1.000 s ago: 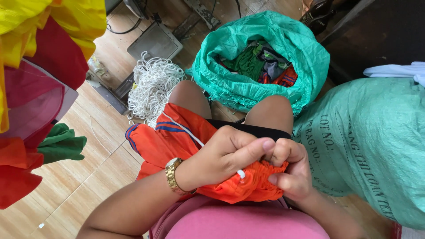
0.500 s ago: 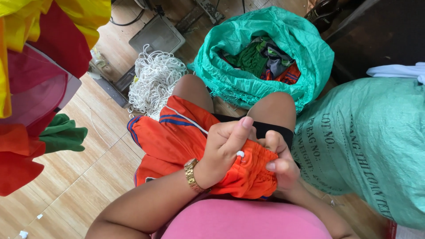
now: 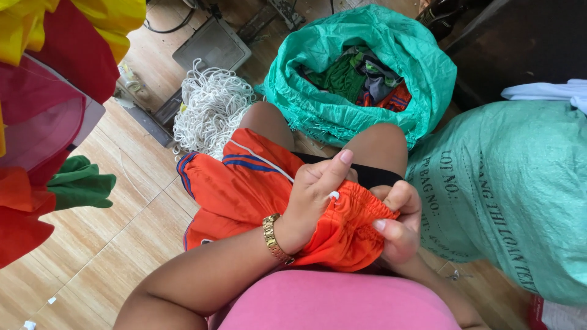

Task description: The person threads a white drawstring through the waistband of an orange garment, pulls it through, and then uses scissors to trim the excess string. The person then ties the ends of the drawstring into a knot.

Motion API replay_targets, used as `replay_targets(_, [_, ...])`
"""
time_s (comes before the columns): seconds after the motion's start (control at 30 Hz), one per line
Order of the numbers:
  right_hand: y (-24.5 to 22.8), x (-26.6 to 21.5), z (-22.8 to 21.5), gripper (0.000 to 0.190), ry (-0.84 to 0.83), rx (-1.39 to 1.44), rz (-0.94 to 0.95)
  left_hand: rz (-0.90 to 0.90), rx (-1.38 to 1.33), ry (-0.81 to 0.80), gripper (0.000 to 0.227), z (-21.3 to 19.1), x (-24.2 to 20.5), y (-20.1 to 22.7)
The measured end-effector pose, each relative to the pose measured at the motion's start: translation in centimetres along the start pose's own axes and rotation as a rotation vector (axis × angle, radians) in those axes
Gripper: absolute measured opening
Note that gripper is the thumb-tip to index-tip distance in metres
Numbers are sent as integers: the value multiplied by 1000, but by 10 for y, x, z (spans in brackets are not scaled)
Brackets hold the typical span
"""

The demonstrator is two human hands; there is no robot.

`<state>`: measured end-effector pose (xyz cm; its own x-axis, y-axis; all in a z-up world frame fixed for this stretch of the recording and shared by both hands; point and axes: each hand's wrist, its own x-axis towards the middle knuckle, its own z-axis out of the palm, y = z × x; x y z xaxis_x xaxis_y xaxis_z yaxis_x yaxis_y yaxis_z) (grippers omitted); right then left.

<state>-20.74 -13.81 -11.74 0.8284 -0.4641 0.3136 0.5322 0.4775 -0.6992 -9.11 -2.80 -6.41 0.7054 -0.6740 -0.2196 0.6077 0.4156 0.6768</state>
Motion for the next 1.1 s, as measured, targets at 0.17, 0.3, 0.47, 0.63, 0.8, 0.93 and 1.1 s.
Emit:
replay_targets(0.17, [-10, 13, 9, 26, -13, 27, -21, 126, 50, -326, 48, -25, 2, -3])
replay_targets(0.3, [-19, 20, 26, 26, -45, 69, -27, 73, 33, -604, 39, -26, -5, 19])
replay_targets(0.47, [-12, 13, 17, 21, -84, 131, 33, -39, -148, -645, 31, -29, -5, 13])
replay_targets(0.63, [-9, 7, 11, 21, -81, 201, 92, -79, -231, -666, 29, -30, -5, 13])
replay_targets(0.8, [-7, 7, 4, 21, -74, 256, 111, -74, -195, -662, 28, -27, -4, 21])
replay_targets(0.93, [-9, 14, 7, 20, -92, 273, 144, -143, -249, -603, 29, -28, -9, 11])
replay_targets(1.1, [-18, 23, 21, 18, -44, 275, 147, 16, 66, -613, 22, -16, -13, 34])
